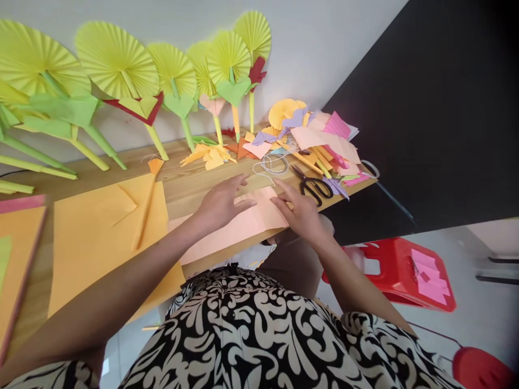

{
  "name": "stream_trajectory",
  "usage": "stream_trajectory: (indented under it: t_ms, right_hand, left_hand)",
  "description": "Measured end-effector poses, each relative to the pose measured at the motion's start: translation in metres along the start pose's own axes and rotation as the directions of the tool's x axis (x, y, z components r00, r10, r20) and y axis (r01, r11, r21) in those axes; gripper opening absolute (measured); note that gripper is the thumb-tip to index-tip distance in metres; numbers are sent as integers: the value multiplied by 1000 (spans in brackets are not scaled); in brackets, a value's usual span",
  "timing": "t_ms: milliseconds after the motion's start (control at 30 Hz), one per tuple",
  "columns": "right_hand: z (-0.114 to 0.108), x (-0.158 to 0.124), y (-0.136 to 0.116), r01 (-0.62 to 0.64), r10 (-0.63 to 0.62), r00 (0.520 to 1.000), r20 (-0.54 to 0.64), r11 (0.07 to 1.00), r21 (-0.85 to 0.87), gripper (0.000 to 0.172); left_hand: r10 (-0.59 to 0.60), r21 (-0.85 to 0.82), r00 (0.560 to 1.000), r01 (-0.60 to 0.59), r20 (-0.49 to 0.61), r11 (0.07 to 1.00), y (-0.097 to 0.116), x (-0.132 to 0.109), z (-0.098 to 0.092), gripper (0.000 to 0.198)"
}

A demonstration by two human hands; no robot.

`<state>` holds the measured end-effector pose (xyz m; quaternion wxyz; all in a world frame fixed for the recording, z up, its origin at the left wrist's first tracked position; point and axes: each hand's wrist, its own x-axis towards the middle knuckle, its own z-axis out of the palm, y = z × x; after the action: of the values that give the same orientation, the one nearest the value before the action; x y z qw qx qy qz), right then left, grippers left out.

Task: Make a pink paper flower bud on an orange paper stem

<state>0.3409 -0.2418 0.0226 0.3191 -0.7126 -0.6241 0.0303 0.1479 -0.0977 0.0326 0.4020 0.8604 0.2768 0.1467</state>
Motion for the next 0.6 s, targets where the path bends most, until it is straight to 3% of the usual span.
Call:
stream_trajectory:
  t_ms: [133,233,367,467,600]
  right_hand:
    - [5,0,-13,19,-18,999,-38,999,38,43]
    - [5,-2,-12,-6,9,999,-50,998,54,45]
    - [3,-5,-3,-47,47,998,-40,999,14,48]
    - [-8,-5,16,-108,105,993,-47,991,-81,51]
    - [-32,-6,63,-211,172,974,-145,924,-320,48]
  left_hand:
    - [-79,-177,993,93,88,980,-2,12,9,35]
    - [-115,-324,982,158,148,933,-6,15,11,31]
    - [-81,-267,983,124,166,956,-1,12,7,29]
    - [-97,-201,987,121,127,972,3,9,-2,27]
    - [-164,-243,983,180,85,953,1,6,-13,28]
